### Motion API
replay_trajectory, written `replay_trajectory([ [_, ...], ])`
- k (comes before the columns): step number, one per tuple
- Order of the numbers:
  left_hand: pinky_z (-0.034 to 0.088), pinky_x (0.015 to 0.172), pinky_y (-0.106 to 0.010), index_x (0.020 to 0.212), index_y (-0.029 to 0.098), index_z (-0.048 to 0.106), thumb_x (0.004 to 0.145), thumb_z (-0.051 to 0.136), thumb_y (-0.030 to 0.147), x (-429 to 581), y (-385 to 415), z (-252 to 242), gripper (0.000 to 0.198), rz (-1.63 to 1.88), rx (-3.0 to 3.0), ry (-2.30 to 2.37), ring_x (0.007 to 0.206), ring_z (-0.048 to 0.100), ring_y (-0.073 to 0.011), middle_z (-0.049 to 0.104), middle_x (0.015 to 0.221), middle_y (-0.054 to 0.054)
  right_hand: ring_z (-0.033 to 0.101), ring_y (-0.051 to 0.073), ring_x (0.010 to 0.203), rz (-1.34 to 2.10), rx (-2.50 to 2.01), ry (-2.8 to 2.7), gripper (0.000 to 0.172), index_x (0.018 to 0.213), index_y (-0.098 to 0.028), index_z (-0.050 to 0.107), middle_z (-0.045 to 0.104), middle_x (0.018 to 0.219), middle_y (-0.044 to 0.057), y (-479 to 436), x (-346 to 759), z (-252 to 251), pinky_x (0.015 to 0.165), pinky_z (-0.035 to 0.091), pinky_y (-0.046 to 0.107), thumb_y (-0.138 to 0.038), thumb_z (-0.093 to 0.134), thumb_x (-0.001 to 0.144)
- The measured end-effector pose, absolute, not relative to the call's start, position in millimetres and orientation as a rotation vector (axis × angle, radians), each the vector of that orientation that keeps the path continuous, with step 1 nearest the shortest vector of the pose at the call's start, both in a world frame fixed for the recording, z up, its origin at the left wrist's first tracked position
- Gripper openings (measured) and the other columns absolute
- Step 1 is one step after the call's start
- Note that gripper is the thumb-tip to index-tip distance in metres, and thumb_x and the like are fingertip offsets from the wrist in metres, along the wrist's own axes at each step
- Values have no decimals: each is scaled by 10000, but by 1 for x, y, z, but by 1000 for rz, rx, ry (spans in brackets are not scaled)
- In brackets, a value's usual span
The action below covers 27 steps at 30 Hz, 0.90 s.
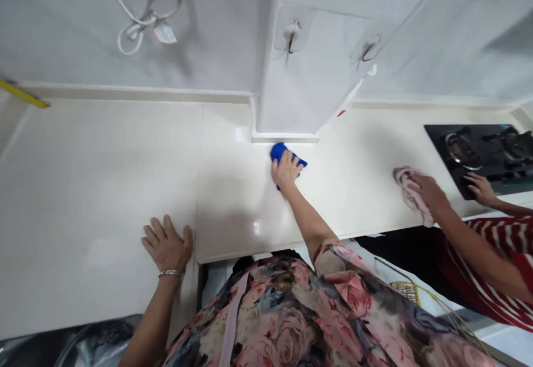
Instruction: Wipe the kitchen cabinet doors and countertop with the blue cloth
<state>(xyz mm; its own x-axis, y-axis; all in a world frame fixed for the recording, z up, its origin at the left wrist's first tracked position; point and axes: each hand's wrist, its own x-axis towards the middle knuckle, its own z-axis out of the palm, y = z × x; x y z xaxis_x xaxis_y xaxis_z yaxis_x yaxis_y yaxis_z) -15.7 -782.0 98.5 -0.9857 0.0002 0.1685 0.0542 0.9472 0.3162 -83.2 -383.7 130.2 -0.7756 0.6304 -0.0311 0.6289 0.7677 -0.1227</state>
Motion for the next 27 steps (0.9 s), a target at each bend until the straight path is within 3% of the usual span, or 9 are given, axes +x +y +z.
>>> replay_trajectory([
  [7,100,1295,-657,1622,52,350,1009,394,563,-18,-785,102,799,-438,-8,-2986,1619,101,-430,222,1717,-268,312,415,1418,549,149,-3207,699,1654,-147,320,298,1721,147,-532,-67,135,1135,301,635,-471,378,1037],
  [11,109,1309,-611,1611,52,376,1006,392,555,-17,-784,104,787,-402,56,-3011,1621,124,-407,250,1715,-249,325,433,1390,730,666,-3125,691,1649,-155,347,320,1714,137,-550,-25,134,1109,296,646,-466,410,1035],
  [21,89,1328,-558,1599,112,419,974,477,497,-14,-778,108,737,-401,190,-3064,1630,121,-358,245,1739,-169,347,427,1375,714,727,-3078,661,1613,-203,441,383,1691,102,-506,4,124,1118,262,598,-500,451,1023],
  [27,94,1325,-572,1598,110,425,980,507,487,-10,-776,109,729,-458,161,-3066,1625,130,-382,241,1739,-171,383,385,1360,469,389,-3106,631,1569,-243,506,467,1639,90,-457,32,119,1106,293,523,-543,446,1018],
])
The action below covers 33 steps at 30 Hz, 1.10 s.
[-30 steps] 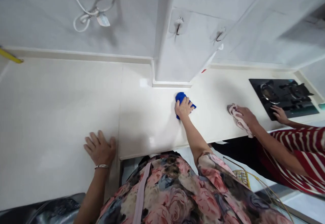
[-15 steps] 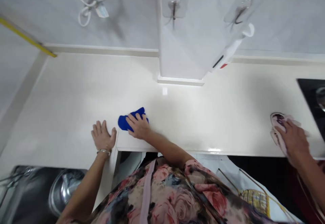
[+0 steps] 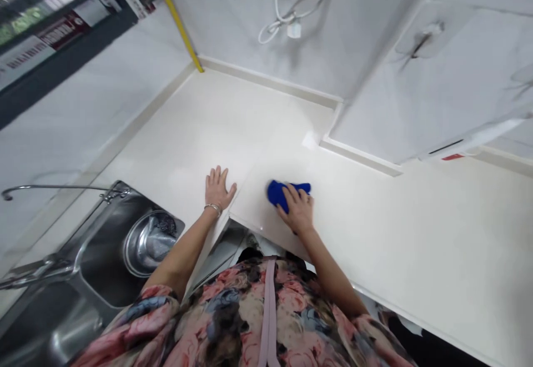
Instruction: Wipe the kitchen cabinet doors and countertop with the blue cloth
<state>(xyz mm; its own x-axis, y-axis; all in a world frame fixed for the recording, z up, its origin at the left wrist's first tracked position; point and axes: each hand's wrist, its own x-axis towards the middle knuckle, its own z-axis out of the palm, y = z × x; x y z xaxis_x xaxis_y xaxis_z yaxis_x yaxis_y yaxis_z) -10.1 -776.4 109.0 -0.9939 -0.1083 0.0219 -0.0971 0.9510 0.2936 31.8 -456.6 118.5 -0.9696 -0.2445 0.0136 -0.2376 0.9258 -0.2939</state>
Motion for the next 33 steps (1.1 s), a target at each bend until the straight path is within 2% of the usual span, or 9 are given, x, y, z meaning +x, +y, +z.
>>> replay_trajectory([
  [6,121,1317,-608,1582,88,447,978,530,448,-7,-778,103,709,-558,109,-2992,1616,156,-414,256,1728,-196,426,397,1332,-275,243,3216,643,1571,-244,485,530,1560,148,-400,65,111,1062,348,568,-526,415,998],
  [11,90,1321,-623,1592,85,429,958,561,420,-5,-783,97,729,-713,10,-3016,1627,104,-409,202,1739,-209,461,424,1317,-201,618,3288,661,1570,-252,480,553,1520,163,-403,69,111,1026,380,629,-535,403,977],
  [13,140,1321,-606,1547,114,503,934,586,392,-5,-796,101,678,-782,-69,-3041,1623,157,-386,257,1727,-190,470,443,1311,-166,711,3304,663,1567,-244,485,557,1501,184,-414,65,110,1005,386,649,-522,399,971],
  [16,242,1298,-594,1424,141,628,928,563,354,0,-835,111,544,-816,-80,-3041,1569,327,-362,441,1641,-182,497,470,1262,-146,832,3333,664,1556,-223,495,569,1459,222,-429,55,104,956,397,684,-520,386,972],
  [17,241,1289,-623,1413,112,630,936,539,349,2,-852,114,541,-794,-17,-3022,1559,341,-381,464,1616,-214,507,473,1242,-148,871,3332,664,1550,-211,498,571,1447,234,-434,49,103,940,401,690,-519,377,974],
  [19,198,1288,-652,1431,55,602,945,509,369,9,-889,118,586,-680,258,-2937,1584,262,-421,411,1633,-264,522,471,1208,-157,925,3312,667,1533,-172,507,571,1428,255,-443,31,102,924,406,689,-515,365,978],
  [24,132,1273,-692,1536,22,482,979,446,434,19,-950,118,694,-533,808,-2814,1613,84,-464,239,1692,-315,523,444,1188,-157,859,3250,646,1487,-84,521,572,1361,289,-481,-45,113,945,390,660,-467,388,984],
  [28,139,1268,-698,1573,36,434,990,399,506,14,-945,115,751,-523,1031,-2754,1606,110,-477,229,1695,-314,491,422,1225,-138,615,3223,648,1527,-71,479,535,1403,302,-524,-112,121,981,375,630,-443,368,1008],
  [33,180,1249,-720,1564,49,446,982,381,556,10,-932,115,774,-379,1000,-2690,1595,156,-479,278,1675,-314,444,405,1273,-111,359,3230,670,1573,-84,423,480,1497,283,-542,-195,124,1039,348,606,-465,331,1030],
])
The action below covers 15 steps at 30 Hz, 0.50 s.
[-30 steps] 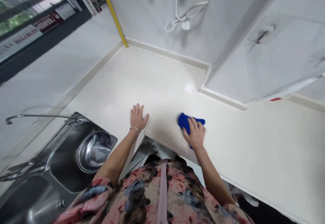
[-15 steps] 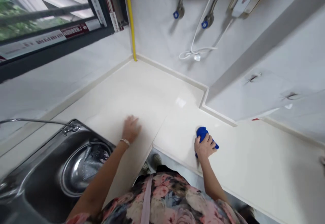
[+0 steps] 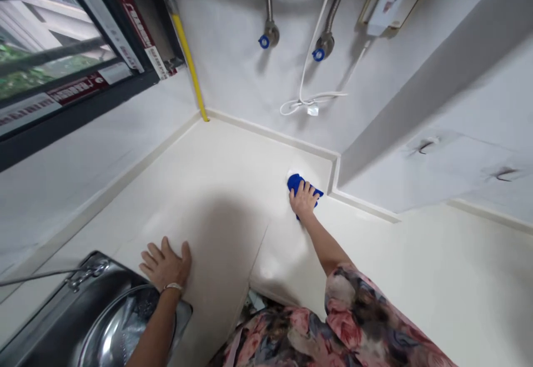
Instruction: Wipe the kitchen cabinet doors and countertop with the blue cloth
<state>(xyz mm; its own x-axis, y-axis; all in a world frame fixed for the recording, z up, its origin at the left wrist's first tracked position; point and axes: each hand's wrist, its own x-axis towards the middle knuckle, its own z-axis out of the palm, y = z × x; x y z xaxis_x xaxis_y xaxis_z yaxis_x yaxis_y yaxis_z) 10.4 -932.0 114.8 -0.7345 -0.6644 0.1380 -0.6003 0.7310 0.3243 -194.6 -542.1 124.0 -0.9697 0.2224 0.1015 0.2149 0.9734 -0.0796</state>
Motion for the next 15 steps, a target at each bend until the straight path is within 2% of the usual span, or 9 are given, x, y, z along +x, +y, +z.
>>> replay_trajectory([
  [4,180,1245,-727,1558,15,442,980,340,588,10,-933,115,820,-318,978,-2701,1580,175,-504,279,1666,-325,448,416,1249,119,-481,-2944,662,1542,-50,442,505,1445,283,-545,-273,124,1030,343,616,-453,331,1029],
  [8,177,1251,-718,1573,35,423,993,333,592,11,-935,111,809,-268,969,-2728,1593,158,-484,267,1677,-316,423,440,1264,144,-526,-2919,661,1542,-27,432,483,1452,296,-580,-341,123,1026,333,637,-438,298,1042],
  [15,164,1257,-713,1595,56,392,1011,364,585,12,-936,112,788,-275,967,-2744,1603,136,-465,244,1690,-309,319,446,1377,314,84,-3090,660,1627,-93,347,344,1660,220,-698,-352,128,1112,256,703,-430,316,1060],
])
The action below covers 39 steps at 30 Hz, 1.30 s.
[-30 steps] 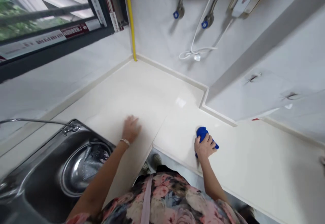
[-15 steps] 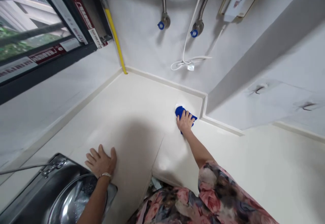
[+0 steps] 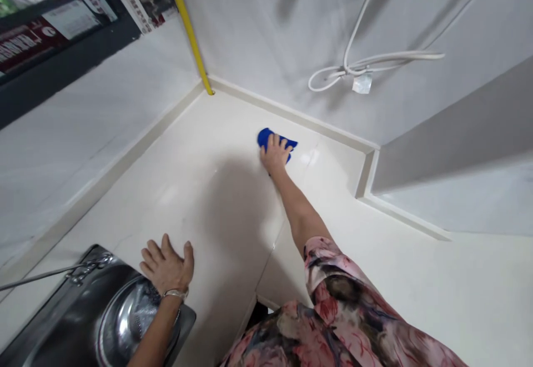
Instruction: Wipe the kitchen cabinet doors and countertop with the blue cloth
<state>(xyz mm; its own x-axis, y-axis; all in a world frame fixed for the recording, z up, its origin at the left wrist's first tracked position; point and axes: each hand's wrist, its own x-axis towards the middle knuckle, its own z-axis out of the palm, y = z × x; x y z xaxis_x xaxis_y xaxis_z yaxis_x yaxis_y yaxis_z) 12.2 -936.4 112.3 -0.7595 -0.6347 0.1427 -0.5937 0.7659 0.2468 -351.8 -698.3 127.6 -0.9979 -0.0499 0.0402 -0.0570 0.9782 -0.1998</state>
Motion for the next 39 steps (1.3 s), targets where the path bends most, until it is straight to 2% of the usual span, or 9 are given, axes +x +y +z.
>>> replay_trajectory([
  [5,167,1259,-702,1583,52,410,1006,378,574,12,-936,112,778,-263,998,-2763,1597,148,-472,254,1683,-311,313,422,1412,410,603,-3100,657,1640,-166,361,338,1700,138,-747,-271,134,1158,264,665,-456,371,1051],
  [10,167,1275,-661,1579,68,424,1005,371,544,10,-935,113,748,-245,1041,-2749,1597,165,-453,269,1684,-285,288,414,1460,494,994,-3080,670,1649,-228,365,340,1715,79,-746,-160,135,1188,242,655,-500,426,1039],
  [14,173,1271,-658,1567,74,453,995,375,552,9,-937,115,749,-283,1065,-2738,1591,181,-457,293,1675,-278,317,400,1458,576,1274,-2990,704,1650,-296,360,341,1718,64,-711,-75,119,1188,240,645,-558,500,1012],
  [19,178,1271,-649,1560,78,466,995,368,542,9,-937,113,737,-293,1048,-2705,1590,193,-448,302,1671,-274,351,368,1459,533,1446,-2920,759,1653,-347,355,370,1707,43,-610,-33,99,1168,288,567,-592,567,967],
  [24,202,1256,-666,1550,74,475,998,346,548,10,-934,111,740,-252,1014,-2663,1586,201,-451,314,1663,-280,407,381,1424,227,723,-3090,630,1598,-277,484,448,1658,88,-517,-86,99,1152,320,550,-443,516,991],
  [27,216,1247,-676,1535,54,493,1000,306,555,10,-934,114,757,-234,1011,-2657,1578,222,-459,332,1647,-296,411,378,1415,100,155,-3068,598,1594,-223,482,465,1638,107,-501,-146,100,1157,327,535,-429,408,1037],
  [30,235,1235,-687,1520,44,509,999,236,598,10,-935,116,808,-211,996,-2673,1564,246,-475,354,1628,-306,406,387,1401,64,-321,-2983,619,1598,-157,449,456,1612,176,-508,-213,104,1151,320,559,-445,348,1059],
  [35,250,1223,-699,1513,41,513,984,196,654,9,-941,114,870,-179,989,-2692,1568,244,-470,368,1620,-313,442,425,1321,121,-643,-2917,649,1586,-82,421,458,1532,285,-542,-327,116,1090,332,638,-433,367,1043],
  [39,253,1219,-710,1507,45,520,976,216,668,10,-945,109,874,-185,958,-2705,1572,245,-469,368,1628,-315,395,500,1363,127,-847,-2859,668,1567,18,410,421,1533,366,-593,-395,115,1053,322,716,-358,376,1016],
])
